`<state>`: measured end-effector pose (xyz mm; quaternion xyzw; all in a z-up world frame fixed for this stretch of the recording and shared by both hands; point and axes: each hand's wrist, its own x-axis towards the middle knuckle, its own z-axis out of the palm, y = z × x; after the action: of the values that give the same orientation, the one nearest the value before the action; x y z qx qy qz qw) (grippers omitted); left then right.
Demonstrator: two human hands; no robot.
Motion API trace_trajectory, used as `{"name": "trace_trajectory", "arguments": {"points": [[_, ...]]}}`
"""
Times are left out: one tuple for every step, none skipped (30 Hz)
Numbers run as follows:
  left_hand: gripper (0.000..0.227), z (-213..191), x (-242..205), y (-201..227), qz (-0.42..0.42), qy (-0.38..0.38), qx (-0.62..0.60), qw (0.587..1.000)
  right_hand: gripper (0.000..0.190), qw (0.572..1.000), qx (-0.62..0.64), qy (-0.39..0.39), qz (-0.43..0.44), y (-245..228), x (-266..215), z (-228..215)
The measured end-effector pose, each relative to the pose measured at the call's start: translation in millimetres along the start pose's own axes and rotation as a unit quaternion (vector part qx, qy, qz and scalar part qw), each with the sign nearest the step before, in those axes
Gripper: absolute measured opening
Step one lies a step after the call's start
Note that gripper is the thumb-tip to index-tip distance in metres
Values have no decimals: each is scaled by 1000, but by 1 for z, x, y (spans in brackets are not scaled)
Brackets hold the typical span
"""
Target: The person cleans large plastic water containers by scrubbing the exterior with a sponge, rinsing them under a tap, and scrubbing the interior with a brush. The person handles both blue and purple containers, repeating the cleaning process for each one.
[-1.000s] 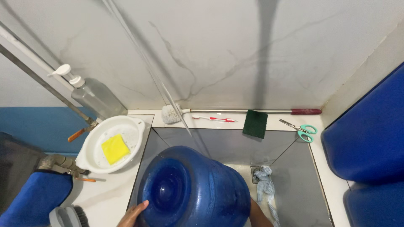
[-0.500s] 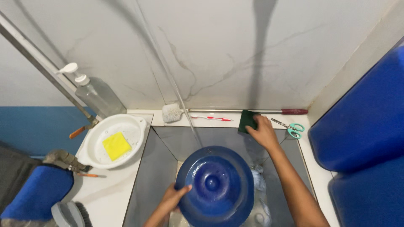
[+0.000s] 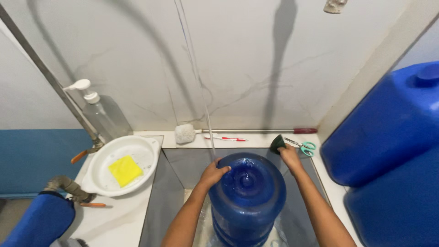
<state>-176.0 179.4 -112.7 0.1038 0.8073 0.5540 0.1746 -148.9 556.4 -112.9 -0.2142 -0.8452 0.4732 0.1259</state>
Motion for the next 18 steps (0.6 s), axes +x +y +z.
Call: {"name": "trace_trajectory", "arguments": {"points": [[76,0,-3,2,-2,7,21,1000,38,1000,13,-6,-7,-8,-21,1],[77,4,-7,4,-3,14,43,999,50,998,-13,-42,-43,-20,-40,6],[80,13,-11,8,-16,24,54,998,66,993,-37,-78,-75,-31,-60,14],[82,26,-18,13,-28,34,65,997,70,987,-78,-123,-64,-44,-79,28],[84,34,-22,20,-37,46,79,995,72,955,-108,-172,-218,-61,-92,47],[73,45,-28,26,-23,50,82,995,72,956,-165,-240,-36,-74,-108,68],[64,53,-39,29,-11,53,87,995,71,946,-213,-233,-73,-85,-124,89],[55,60,-49,32,2,56,93,994,77,932,-261,-227,-108,-92,-139,107],[57,64,-64,29,-2,68,85,994,68,942,-245,-187,-132,-93,-155,112],[58,65,-81,26,-6,80,77,994,59,950,-230,-146,-154,-89,-170,109],[60,65,-84,32,-1,103,64,993,52,952,-219,-100,-188,-89,-169,98],[68,64,-92,35,-4,104,70,992,48,924,-272,-68,-261,-87,-164,81],[77,63,-105,34,-13,107,75,991,44,886,-323,-42,-330,-82,-163,64],[87,62,-111,35,-22,109,81,990,41,893,-368,-29,-258,-77,-157,43],[88,62,-121,32,-20,117,78,990,40,895,-407,-21,-182,-69,-156,31],[88,62,-129,30,-18,125,76,989,39,883,-448,4,-143,-66,-156,38],[88,62,-129,32,-12,134,72,988,39,866,-488,32,-105,-65,-151,37],[87,60,-126,34,2,150,79,986,42,873,-466,44,-140,-67,-147,49]]}}
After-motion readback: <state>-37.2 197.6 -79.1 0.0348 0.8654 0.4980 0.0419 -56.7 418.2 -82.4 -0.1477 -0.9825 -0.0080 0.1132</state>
